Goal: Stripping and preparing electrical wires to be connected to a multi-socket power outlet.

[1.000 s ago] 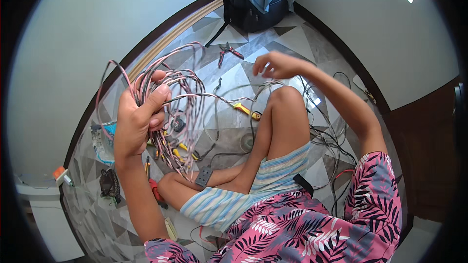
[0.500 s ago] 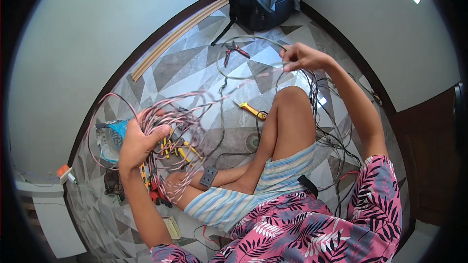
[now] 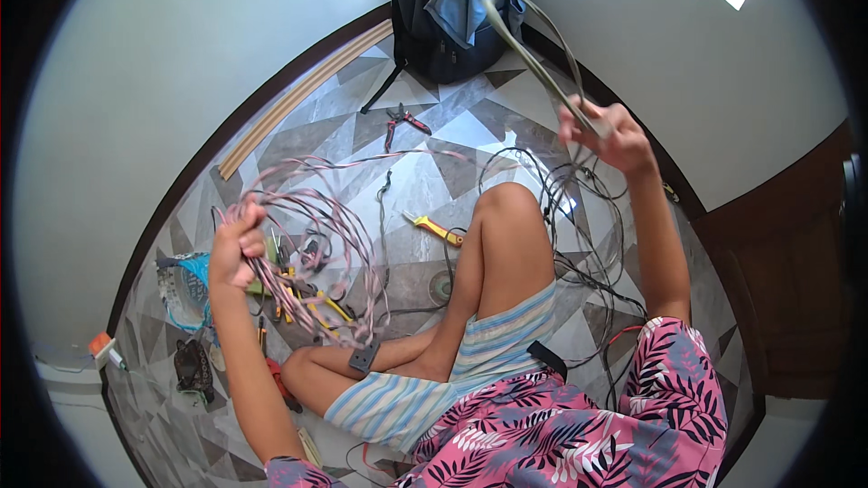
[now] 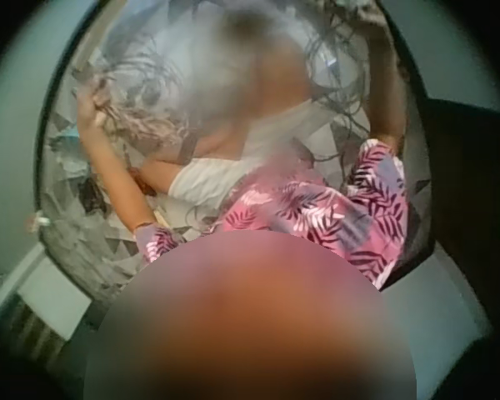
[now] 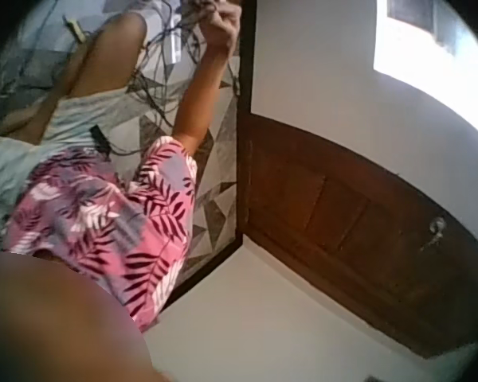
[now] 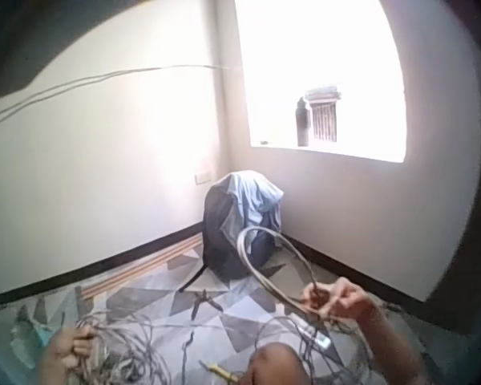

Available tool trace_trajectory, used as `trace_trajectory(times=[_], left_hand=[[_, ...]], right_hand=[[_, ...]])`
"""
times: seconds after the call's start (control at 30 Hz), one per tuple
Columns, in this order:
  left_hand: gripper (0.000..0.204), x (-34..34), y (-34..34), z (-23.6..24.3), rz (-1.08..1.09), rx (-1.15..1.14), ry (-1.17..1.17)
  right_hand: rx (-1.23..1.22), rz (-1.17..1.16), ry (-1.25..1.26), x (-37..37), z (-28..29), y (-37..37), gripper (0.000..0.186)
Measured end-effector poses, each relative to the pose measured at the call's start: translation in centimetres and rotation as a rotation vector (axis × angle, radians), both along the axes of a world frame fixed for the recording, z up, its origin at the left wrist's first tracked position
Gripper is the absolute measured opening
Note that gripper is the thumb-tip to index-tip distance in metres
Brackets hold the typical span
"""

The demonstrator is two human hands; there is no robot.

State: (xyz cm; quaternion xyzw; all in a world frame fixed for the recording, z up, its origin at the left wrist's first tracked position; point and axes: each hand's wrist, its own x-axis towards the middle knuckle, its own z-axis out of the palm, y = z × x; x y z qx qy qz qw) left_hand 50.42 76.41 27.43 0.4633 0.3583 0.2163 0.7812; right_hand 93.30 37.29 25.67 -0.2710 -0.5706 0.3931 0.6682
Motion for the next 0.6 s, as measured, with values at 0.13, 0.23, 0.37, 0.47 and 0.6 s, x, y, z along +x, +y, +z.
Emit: trace_trajectory(times=[0.13,0.23,0.37,0.47,0.6], left_hand=[[0.015,0.1,3.7,1.4,0.081,0.071,-0.163],[0.013,-0.1,5.7,3.7,0.106,0.200,-0.212],[0.013,-1.9,8.9,7.5,0.016,0.278,-0.331],[0.017,-3.9,11.4,9.8,0.052,0.240,-0.324],[0.024,-5.4,14.1,11.0,-0.050,0.050,-0.476]], right_hand=[[-0.264,0.406,-0.098,-0.2,2.1,-4.8,0.023],[-0.545,0.424,-0.426,-0.7,3.5,-9.1,0.022],[-0.690,0.118,-0.492,0.3,5.8,-19.7,0.026],[-0.478,-0.535,-0.234,0.7,5.3,-31.0,0.033],[-0.237,-1.148,0.409,-0.7,-1.4,-45.1,0.023]])
